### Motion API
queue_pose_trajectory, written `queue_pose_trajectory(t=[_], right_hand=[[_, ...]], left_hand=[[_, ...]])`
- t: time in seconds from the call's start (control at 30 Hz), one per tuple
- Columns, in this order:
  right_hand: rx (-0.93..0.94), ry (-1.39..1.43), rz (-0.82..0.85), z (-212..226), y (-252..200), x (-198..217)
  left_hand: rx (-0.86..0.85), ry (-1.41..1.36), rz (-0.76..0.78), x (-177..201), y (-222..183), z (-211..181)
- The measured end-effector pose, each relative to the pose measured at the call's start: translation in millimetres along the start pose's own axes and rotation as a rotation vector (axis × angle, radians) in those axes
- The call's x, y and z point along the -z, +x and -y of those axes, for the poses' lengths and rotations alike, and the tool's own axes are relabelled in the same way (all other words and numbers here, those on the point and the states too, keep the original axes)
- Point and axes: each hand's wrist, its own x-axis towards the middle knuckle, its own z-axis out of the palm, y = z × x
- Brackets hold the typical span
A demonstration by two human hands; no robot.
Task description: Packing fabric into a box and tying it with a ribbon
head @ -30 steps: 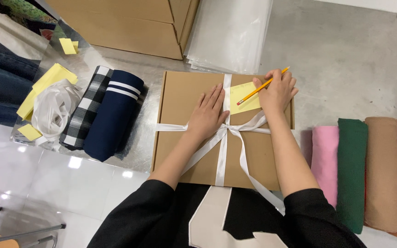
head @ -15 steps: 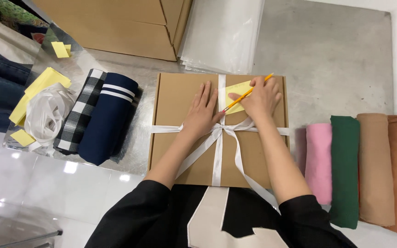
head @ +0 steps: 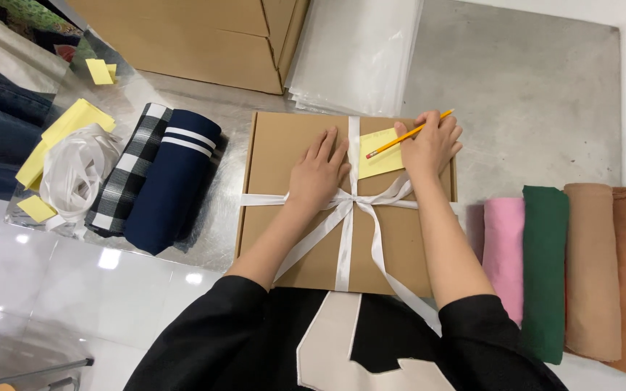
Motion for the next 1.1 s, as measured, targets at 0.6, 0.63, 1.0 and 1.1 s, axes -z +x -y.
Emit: queue_pose_trajectory(t=[0.6, 0.63, 1.0, 1.1], right_hand=[[-0.021, 0.862, 0.185, -38, -7, 21], [-0.021, 0.86, 0.188, -32, -14, 30], [0.035, 0.809, 0.125, 145, -103, 42], [0.045, 0.929, 0.211, 204, -121, 20]], left_hand=[[0.065, -0.235, 0.014, 10, -2, 9], [0.068, -0.238, 0.015, 11, -3, 9], [0.297, -1.804, -0.057, 34, -44, 74], [0.467, -1.699, -0.201, 56, -73, 139]])
